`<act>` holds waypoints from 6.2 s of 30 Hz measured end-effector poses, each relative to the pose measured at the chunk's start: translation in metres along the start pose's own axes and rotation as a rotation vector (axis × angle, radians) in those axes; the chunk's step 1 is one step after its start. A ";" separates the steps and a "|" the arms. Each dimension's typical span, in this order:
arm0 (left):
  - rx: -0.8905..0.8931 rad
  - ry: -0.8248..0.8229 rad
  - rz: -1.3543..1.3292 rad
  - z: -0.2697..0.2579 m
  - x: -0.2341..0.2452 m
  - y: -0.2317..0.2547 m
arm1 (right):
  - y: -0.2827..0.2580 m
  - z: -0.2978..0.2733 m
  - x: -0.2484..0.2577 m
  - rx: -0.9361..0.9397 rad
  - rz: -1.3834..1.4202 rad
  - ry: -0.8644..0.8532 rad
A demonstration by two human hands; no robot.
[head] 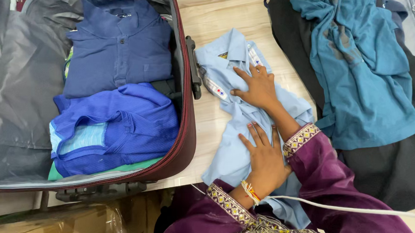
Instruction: The person folds several shirts and placing them one by one into an open suitcase.
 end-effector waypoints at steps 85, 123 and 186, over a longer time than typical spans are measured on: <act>-0.366 0.522 -0.807 0.245 -0.079 0.051 | 0.305 -0.209 0.125 -0.697 0.409 0.316; -0.409 -0.016 -1.200 0.014 -0.077 0.122 | 0.229 -0.242 0.189 -0.325 -0.309 -0.170; -0.473 0.355 -0.347 -0.061 0.197 -0.087 | 0.099 0.057 0.044 0.326 -0.169 -0.009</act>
Point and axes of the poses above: each hand's wrist, its own z-axis towards the middle knuckle, its own x-axis out of the back of the hand, y = z × x, the point moved 2 cm from there along z, towards the middle knuckle, and after that the axes turned 11 degrees about -z, right-handed, at the moved point
